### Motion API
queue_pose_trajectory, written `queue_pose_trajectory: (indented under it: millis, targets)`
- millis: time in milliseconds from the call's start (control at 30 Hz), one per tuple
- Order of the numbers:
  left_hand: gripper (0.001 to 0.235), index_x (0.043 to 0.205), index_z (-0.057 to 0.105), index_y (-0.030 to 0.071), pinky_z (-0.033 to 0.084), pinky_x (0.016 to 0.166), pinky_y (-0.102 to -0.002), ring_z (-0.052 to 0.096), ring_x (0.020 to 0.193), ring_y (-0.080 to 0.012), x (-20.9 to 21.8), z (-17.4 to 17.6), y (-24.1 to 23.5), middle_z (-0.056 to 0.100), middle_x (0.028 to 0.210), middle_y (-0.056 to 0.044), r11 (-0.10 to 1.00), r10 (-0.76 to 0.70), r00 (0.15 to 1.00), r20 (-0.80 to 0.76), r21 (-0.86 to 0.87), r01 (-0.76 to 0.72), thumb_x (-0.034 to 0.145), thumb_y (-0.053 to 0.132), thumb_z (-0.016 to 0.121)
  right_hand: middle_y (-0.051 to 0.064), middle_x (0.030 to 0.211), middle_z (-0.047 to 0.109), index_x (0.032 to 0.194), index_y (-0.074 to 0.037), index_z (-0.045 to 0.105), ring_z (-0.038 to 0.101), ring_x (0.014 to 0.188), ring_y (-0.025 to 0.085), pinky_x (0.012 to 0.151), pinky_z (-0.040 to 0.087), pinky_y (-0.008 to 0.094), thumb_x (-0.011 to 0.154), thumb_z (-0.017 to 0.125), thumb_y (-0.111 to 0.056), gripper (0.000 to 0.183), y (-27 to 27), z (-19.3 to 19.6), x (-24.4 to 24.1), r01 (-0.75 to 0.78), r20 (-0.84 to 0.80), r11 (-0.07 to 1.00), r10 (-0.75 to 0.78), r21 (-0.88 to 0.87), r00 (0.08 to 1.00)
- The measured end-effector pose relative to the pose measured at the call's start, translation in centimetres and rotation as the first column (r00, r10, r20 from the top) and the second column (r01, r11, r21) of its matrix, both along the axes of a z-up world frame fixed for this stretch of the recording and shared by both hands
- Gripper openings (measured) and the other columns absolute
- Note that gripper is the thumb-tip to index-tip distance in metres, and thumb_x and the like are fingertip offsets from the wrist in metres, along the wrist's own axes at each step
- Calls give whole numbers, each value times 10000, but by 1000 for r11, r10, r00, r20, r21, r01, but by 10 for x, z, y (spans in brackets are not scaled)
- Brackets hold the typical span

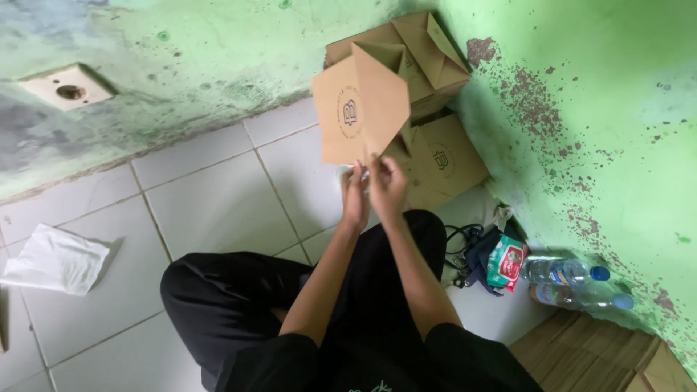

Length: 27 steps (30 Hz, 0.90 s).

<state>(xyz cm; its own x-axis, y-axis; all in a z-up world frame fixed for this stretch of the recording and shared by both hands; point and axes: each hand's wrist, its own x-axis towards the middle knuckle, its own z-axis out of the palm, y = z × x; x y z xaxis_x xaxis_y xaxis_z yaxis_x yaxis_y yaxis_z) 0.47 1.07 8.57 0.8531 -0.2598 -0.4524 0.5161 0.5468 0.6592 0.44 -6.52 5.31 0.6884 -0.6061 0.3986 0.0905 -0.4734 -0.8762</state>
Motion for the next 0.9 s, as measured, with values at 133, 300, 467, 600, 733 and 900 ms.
queue_pose_trajectory:
  millis: [133,300,467,600,733,900]
  targets:
    - [217,1245,438,126,511,938,-375,596,1054,-206,5,-138,20,573,1162,-102,947,297,955,17,-132,-293,1081,228,537,96,693,692,836,-49,697,644,636,148,590,515,282,979,744,-264,262,73,-13,-36,-146,39,988,144,58,989]
    - [474,1280,416,238,566,784,-326,633,868,-197,-29,-44,119,620,1019,-118,845,534,819,210,-121,-521,970,20,699,48,579,684,799,-60,666,610,483,62,463,496,203,959,761,-112,193,133,-23,-60,-427,143,890,406,163,902]
    - [433,1313,411,233,604,775,-362,693,861,-216,-13,-76,205,666,1053,-168,871,477,804,356,-67,-487,1011,91,687,116,741,725,1096,-16,721,686,557,132,417,428,182,932,770,-114,198,160,7,-73,-672,33,723,677,161,736]
    - [380,1320,494,315,452,634,-247,659,869,-194,18,-90,259,680,1167,-93,910,378,919,113,136,-391,1046,579,477,114,768,738,1036,-14,765,648,588,79,462,421,161,894,806,-108,175,149,2,-67,-665,-51,736,674,127,737]
    - [927,1597,126,136,197,1186,-678,293,1483,-500,15,-123,283,335,1585,-297,895,270,950,154,325,-307,1011,748,503,105,824,744,1045,-68,764,709,678,129,532,488,208,909,789,-157,164,116,-22,-40,-594,-184,791,611,146,769]
    - [256,989,779,96,483,973,-559,554,1233,-411,33,-300,287,704,1187,-133,218,-426,819,383,923,-318,921,342,755,342,1134,697,1223,96,667,697,1100,434,927,574,522,970,647,-159,360,80,-73,-4,-658,-684,753,474,-12,554]
